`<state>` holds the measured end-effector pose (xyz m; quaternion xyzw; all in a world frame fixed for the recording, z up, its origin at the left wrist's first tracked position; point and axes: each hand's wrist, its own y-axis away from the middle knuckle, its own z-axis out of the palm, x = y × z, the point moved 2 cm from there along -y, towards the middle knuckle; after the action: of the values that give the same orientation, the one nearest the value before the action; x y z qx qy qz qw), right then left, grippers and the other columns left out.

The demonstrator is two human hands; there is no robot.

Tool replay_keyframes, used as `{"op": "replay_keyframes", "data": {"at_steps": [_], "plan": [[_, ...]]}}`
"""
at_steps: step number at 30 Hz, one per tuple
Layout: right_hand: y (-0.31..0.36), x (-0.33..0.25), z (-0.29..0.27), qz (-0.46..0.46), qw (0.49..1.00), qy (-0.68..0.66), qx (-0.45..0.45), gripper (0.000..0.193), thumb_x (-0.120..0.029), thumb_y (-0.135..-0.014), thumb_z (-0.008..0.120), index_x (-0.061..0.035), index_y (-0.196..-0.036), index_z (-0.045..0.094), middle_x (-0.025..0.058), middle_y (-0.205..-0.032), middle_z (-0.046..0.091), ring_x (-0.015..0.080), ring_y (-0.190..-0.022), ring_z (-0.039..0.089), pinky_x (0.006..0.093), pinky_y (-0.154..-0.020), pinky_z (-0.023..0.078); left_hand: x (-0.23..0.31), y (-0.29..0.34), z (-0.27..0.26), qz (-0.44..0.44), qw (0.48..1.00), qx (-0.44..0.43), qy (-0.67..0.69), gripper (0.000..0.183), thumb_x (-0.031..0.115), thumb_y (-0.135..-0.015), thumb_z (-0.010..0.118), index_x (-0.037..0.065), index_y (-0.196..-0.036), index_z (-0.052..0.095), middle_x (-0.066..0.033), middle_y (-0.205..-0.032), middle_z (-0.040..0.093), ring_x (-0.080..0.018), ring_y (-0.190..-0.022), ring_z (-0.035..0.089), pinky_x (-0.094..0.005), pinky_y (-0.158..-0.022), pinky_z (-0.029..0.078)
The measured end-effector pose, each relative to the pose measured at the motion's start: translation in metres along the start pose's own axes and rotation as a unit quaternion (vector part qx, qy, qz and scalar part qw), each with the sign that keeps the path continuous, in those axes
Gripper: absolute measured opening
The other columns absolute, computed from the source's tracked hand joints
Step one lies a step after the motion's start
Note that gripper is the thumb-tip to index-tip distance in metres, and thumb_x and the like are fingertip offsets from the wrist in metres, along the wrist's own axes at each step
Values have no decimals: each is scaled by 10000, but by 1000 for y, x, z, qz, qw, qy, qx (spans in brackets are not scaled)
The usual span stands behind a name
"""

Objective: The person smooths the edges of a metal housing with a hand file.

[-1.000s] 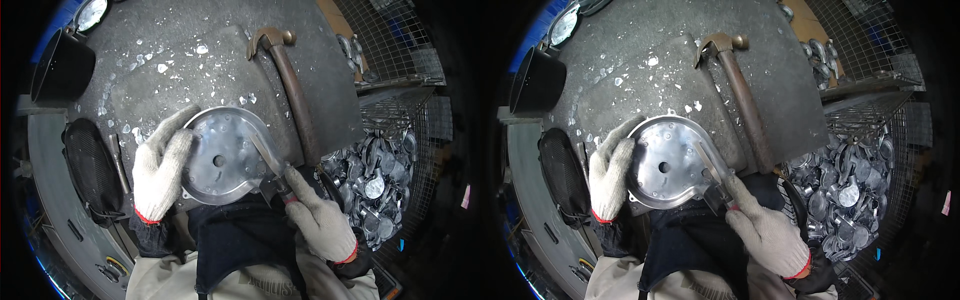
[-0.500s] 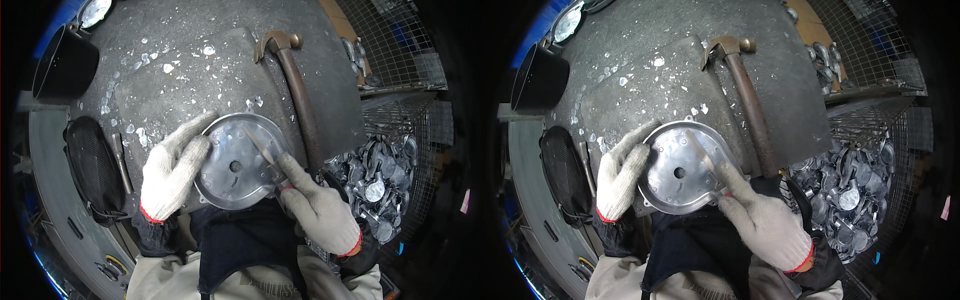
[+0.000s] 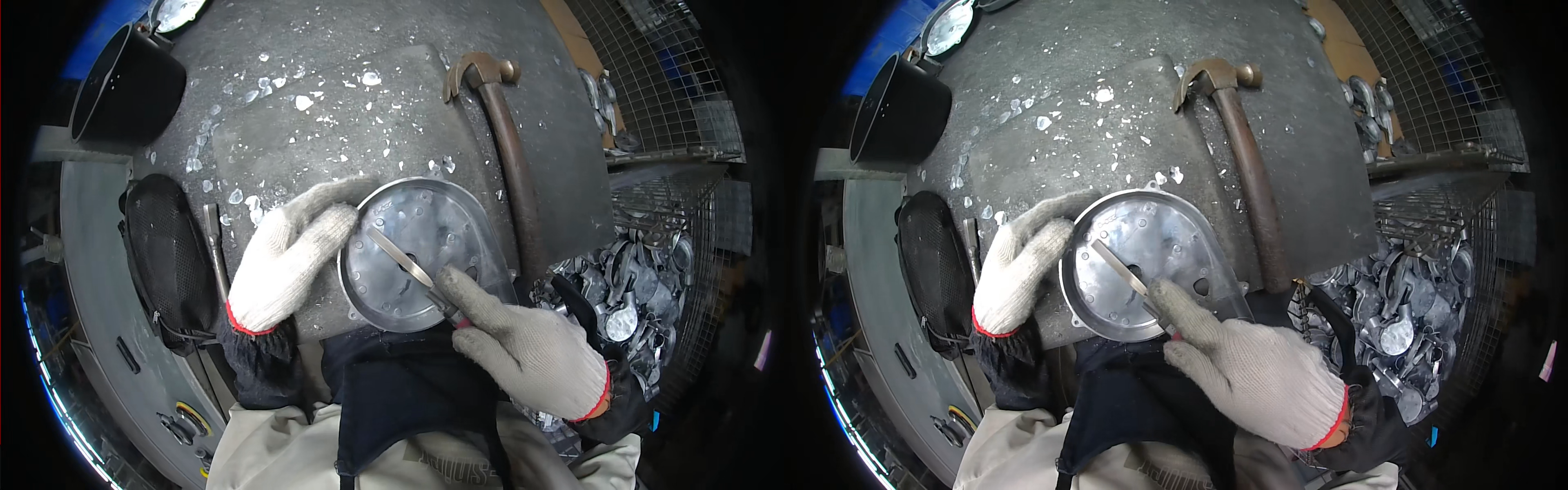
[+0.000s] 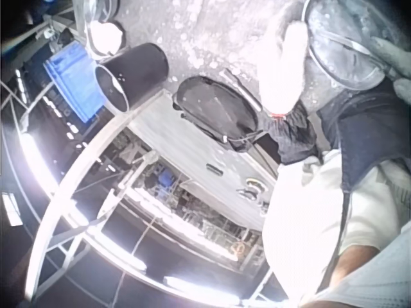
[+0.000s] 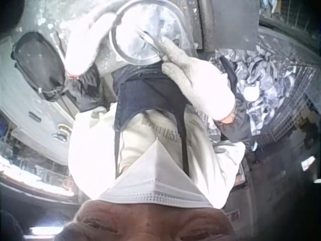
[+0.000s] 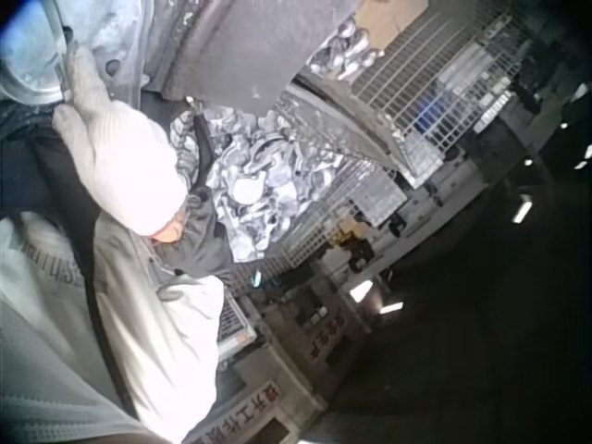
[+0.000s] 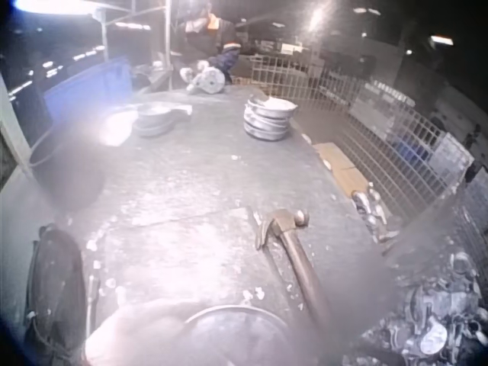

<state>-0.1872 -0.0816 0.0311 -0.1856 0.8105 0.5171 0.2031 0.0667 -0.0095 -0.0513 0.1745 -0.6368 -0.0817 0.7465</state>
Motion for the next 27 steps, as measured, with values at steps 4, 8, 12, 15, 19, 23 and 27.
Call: {"op": "replay_keyframes", "data": {"at_steps": [4,8,12,15,19,23,27], "plan": [[-5,12,4,-80,996,40,23,632,-463,-1125,525,-212,-1690,392,265,-1002,769,462,-956,763,518,-831,609,-5,1,-1,11,1000,-7,-4,468,178,-1114,587,-80,-1505,586,-171,-1446,678,-195,-1341,607,-340,-1171,453],[-8,7,7,-109,994,25,19,625,-467,-1130,516,-226,-1692,387,277,-965,759,471,-921,761,528,-812,606,-5,1,-3,-5,1000,-10,-10,474,185,-1116,602,-76,-1511,583,-170,-1446,679,-192,-1348,603,-340,-1182,446],[-3,2,1,-24,999,31,-14,605,-298,-1070,662,-144,-1634,506,175,-1141,800,327,-1102,786,373,-972,594,-5,1,1,0,1000,-3,-31,494,210,-1110,631,-74,-1511,586,-174,-1441,684,-186,-1326,616,-338,-1166,464],[5,5,-4,-31,997,58,-33,606,-300,-1059,677,-148,-1625,520,173,-1086,796,345,-1026,791,384,-904,609,-4,1,3,-1,999,2,-36,504,228,-1103,643,-68,-1507,592,-173,-1402,709,-177,-1275,643,-330,-1126,494],[10,2,-7,-46,991,107,-70,614,-304,-1049,688,-149,-1619,521,165,-989,778,369,-902,785,417,-793,617,-7,-2,5,-5,999,13,-49,467,234,-1097,636,-49,-1468,640,-155,-1309,754,-152,-1174,668,-303,-1066,511],[1,-11,-4,-45,987,131,-79,617,-303,-1052,682,-160,-1625,503,165,-969,773,366,-893,786,433,-787,619,-12,-1,2,31,998,37,-39,467,257,-1090,645,-48,-1443,655,-150,-1285,759,-142,-1139,674,-305,-1037,529],[-5,-14,1,-59,987,123,-87,606,-319,-1059,665,-183,-1626,496,169,-964,770,376,-889,783,435,-793,623,-10,-2,1,-4,999,28,-41,460,268,-1092,643,-52,-1422,658,-146,-1262,760,-158,-1133,686,-327,-1041,537]]}}
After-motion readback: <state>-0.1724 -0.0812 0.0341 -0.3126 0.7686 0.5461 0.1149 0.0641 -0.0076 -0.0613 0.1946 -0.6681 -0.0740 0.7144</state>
